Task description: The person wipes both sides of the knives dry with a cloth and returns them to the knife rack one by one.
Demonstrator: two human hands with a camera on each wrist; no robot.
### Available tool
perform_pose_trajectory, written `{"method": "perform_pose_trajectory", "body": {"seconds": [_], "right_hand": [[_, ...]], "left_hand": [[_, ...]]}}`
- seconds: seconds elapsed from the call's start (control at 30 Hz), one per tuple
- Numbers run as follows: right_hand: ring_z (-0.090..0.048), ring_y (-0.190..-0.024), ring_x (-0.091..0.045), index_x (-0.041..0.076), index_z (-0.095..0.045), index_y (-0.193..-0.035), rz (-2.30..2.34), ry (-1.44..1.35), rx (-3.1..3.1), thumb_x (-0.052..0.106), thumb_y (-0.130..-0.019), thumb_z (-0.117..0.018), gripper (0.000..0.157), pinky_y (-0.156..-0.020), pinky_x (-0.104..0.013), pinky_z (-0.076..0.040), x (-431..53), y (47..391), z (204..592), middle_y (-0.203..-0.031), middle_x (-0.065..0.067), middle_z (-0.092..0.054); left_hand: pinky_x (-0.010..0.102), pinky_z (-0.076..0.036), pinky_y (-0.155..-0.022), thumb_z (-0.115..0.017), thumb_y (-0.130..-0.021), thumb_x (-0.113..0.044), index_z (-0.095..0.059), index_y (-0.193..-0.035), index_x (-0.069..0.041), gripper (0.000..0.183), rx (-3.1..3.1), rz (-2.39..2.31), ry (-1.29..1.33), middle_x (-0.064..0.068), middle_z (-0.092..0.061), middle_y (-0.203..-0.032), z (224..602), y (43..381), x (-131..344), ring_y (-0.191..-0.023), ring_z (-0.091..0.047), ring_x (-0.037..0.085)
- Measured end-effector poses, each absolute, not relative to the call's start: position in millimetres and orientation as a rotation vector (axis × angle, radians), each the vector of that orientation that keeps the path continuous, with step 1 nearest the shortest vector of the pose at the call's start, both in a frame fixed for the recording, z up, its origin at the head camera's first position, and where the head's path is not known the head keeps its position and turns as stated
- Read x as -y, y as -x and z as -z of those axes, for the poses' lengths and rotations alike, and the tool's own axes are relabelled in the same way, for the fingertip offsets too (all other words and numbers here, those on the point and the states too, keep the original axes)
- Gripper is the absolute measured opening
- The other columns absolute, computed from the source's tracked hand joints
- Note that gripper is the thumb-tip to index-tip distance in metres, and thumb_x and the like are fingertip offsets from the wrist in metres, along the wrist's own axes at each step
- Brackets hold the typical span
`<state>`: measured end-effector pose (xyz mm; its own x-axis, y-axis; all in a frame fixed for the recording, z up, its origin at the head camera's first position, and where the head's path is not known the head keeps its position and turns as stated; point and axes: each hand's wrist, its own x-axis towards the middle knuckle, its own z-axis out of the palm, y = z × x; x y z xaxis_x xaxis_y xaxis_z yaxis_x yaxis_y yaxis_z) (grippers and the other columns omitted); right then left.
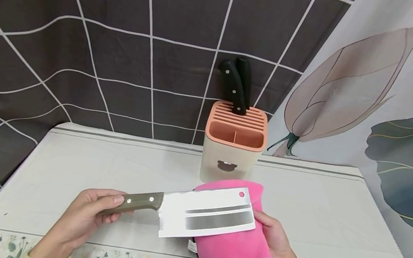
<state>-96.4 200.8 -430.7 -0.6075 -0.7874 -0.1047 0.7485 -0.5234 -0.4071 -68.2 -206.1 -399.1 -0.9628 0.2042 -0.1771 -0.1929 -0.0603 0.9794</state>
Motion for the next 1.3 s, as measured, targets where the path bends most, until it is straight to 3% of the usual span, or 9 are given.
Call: {"method": "perform_pose_trajectory", "body": {"seconds": [0.27, 0.47, 0.67, 0.87, 1.3], "right_hand": [[-0.061, -0.12, -0.022, 0.012, -0.062, -0.13, 2.188, 0.051, -0.539, 0.032, -0.11, -0.021, 0.05, -0.102, -0.041, -0.048, -212, 99, 427, -0.129, -0.008, -0.065], [-0.061, -0.119, -0.022, 0.011, -0.063, -0.13, 2.229, 0.063, -0.558, 0.031, -0.11, -0.019, 0.052, -0.101, -0.039, -0.049, -219, 101, 423, -0.128, -0.009, -0.066], [-0.062, -0.118, -0.02, 0.006, -0.063, -0.129, 2.303, 0.159, -0.472, 0.028, -0.11, -0.012, 0.059, -0.099, -0.033, -0.05, -228, 105, 425, -0.127, -0.01, -0.067], [-0.065, -0.111, -0.018, 0.002, -0.065, -0.123, 2.409, 0.191, -0.492, 0.022, -0.111, -0.018, 0.052, -0.093, -0.029, -0.052, -236, 107, 429, -0.119, -0.01, -0.069], [-0.064, -0.111, -0.018, 0.011, -0.063, -0.125, 2.27, 0.029, -0.725, 0.028, -0.111, -0.018, 0.05, -0.099, -0.034, -0.049, -221, 105, 426, -0.121, -0.006, -0.068]], "left_hand": [[0.018, -0.044, -0.058, -0.056, -0.103, -0.013, -0.074, -0.109, -0.001, 0.023, -1.973, -2.096, 0.015, 0.006, -0.076, -0.089, 400, 67, 206, -0.064, -0.053, 0.007], [0.017, -0.05, -0.063, -0.054, -0.104, -0.014, -0.07, -0.115, 0.003, 0.026, -1.901, -2.074, -0.034, 0.007, -0.076, -0.094, 400, 68, 208, -0.069, -0.058, 0.005], [0.017, -0.055, -0.069, -0.051, -0.104, -0.008, -0.075, -0.108, -0.007, 0.024, -1.757, -2.132, -0.13, 0.007, -0.076, -0.098, 401, 70, 212, -0.076, -0.065, 0.005], [0.017, -0.055, -0.07, -0.051, -0.104, -0.009, -0.073, -0.11, -0.005, 0.023, -1.752, -2.13, -0.121, 0.009, -0.076, -0.099, 401, 70, 212, -0.077, -0.066, 0.005], [0.016, -0.053, -0.068, -0.047, -0.106, -0.007, -0.074, -0.112, -0.009, 0.028, -1.685, -2.146, -0.203, 0.008, -0.077, -0.1, 398, 67, 209, -0.077, -0.066, 0.004]]}}
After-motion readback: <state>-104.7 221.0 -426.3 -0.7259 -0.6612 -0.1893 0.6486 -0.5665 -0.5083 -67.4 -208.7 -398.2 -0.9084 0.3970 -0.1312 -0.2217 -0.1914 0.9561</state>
